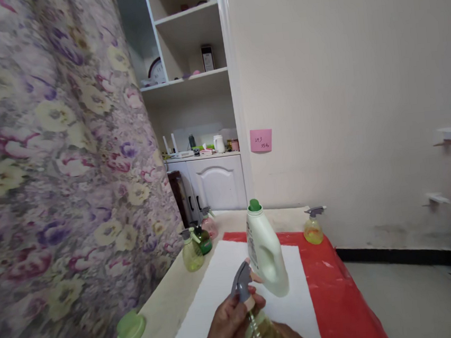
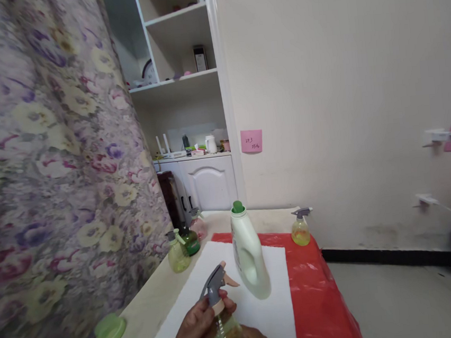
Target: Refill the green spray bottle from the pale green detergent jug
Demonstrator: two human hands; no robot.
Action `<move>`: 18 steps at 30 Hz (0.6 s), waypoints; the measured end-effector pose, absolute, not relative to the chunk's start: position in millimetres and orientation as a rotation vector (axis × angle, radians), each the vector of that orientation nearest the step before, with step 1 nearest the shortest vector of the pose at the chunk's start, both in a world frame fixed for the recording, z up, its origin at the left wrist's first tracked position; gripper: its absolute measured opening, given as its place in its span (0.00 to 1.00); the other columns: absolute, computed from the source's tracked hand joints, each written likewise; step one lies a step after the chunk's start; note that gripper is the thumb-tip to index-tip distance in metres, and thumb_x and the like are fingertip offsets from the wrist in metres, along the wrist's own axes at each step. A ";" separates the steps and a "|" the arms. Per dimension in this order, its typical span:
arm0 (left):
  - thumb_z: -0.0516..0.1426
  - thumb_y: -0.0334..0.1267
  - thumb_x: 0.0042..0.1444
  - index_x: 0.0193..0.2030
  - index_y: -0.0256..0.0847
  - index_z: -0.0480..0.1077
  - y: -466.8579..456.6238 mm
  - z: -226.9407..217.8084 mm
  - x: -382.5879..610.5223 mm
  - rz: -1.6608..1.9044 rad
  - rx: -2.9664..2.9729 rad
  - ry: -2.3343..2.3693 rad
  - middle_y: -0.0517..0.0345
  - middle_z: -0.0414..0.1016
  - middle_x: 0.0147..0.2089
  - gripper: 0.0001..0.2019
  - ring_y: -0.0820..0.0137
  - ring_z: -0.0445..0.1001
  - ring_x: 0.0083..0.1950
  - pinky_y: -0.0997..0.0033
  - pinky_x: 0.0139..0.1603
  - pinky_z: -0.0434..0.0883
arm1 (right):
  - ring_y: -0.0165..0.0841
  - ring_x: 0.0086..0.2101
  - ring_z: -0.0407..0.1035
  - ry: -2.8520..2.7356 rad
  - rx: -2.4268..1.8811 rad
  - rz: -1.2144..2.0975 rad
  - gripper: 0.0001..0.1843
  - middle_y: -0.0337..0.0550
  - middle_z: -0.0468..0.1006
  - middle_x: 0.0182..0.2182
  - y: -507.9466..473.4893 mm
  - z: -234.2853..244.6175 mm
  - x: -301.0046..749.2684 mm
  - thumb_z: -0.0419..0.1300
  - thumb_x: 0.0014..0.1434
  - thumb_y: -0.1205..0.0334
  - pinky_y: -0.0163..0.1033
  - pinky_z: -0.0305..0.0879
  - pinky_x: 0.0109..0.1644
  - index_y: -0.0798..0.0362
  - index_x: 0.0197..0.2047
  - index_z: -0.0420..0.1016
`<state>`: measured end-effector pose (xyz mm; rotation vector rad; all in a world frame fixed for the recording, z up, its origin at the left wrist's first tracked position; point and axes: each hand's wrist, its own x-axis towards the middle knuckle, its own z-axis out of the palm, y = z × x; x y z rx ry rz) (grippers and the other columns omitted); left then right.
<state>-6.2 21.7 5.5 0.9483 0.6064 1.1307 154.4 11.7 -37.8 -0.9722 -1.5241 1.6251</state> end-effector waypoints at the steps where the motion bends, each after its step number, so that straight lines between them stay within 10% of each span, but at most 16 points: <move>1: 0.66 0.47 0.47 0.46 0.40 0.76 20.3 5.1 -6.0 1.127 0.927 0.570 0.49 0.80 0.42 0.20 0.61 0.76 0.47 0.62 0.53 0.68 | 0.48 0.45 0.72 -1.530 -1.017 1.652 0.35 0.48 0.80 0.36 12.7 -37.9 153.9 0.66 0.37 0.37 0.49 0.63 0.52 0.54 0.42 0.77; 8: 0.65 0.51 0.47 0.43 0.40 0.77 16.1 -4.4 -1.6 1.269 0.876 0.719 0.45 0.80 0.49 0.20 0.52 0.71 0.58 0.55 0.60 0.63 | 0.43 0.42 0.72 -1.503 -0.947 1.522 0.29 0.45 0.79 0.35 24.5 -52.3 146.6 0.64 0.45 0.39 0.48 0.64 0.52 0.53 0.43 0.77; 18: 0.68 0.50 0.42 0.37 0.39 0.78 15.5 -5.8 5.9 1.272 0.873 0.789 0.53 0.81 0.35 0.19 0.63 0.78 0.35 0.68 0.36 0.71 | 0.41 0.45 0.73 -1.521 -0.971 1.567 0.23 0.40 0.80 0.36 29.3 -67.1 148.1 0.65 0.49 0.43 0.44 0.67 0.51 0.51 0.41 0.75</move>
